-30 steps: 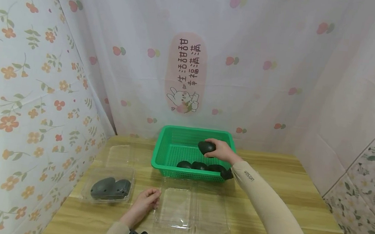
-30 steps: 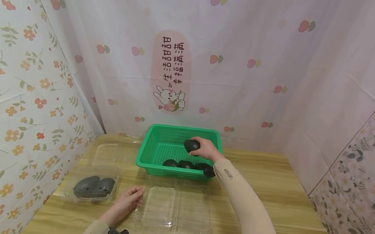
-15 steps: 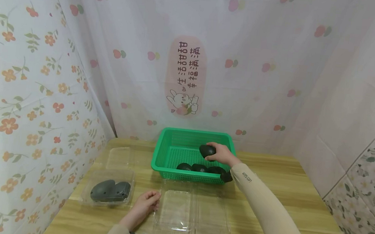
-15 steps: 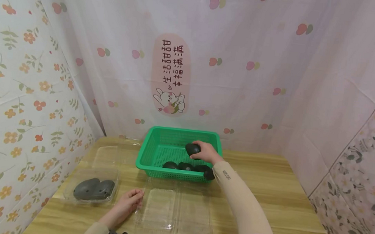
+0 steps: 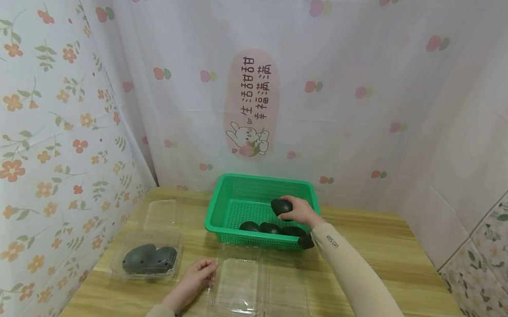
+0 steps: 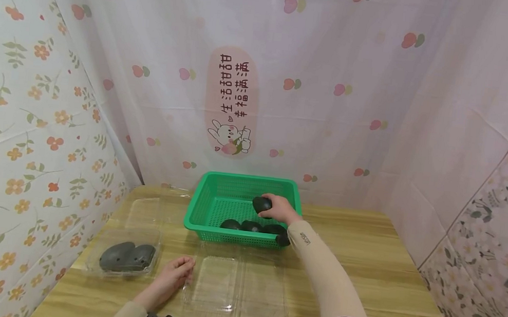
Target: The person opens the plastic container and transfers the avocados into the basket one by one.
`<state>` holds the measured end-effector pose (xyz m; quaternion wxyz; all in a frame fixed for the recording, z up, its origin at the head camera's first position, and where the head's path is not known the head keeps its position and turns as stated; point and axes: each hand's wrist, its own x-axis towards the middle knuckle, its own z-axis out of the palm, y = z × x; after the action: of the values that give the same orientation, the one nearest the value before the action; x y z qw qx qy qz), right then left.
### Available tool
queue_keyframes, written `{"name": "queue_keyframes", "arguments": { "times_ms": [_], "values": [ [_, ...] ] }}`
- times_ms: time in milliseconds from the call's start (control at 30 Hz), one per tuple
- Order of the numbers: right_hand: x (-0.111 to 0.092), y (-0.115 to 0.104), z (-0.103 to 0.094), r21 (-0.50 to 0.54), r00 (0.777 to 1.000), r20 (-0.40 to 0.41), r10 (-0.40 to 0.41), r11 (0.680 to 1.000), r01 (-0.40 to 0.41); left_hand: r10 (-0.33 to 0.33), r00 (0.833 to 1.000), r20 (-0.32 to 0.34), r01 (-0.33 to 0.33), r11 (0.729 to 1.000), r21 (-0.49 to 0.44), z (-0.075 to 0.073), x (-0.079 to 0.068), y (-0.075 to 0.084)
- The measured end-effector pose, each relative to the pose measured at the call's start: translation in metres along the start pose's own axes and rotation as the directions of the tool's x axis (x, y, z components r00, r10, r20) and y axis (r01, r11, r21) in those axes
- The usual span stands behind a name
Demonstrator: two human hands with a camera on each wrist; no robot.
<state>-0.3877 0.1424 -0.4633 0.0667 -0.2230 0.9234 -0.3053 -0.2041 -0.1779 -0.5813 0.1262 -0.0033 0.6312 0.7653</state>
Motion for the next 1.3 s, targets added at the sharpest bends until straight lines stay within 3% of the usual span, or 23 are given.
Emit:
{"name": "queue_keyframes", "arguments": {
  "times_ms": [1300],
  "values": [
    [0.003,0.004,0.016,0.018,0.992,0.067,0.109,0.994,-0.111,0.002,1.000,-0.001,-0.002,1.000,0.004,-0.002,0.002,-0.001]
  ]
}}
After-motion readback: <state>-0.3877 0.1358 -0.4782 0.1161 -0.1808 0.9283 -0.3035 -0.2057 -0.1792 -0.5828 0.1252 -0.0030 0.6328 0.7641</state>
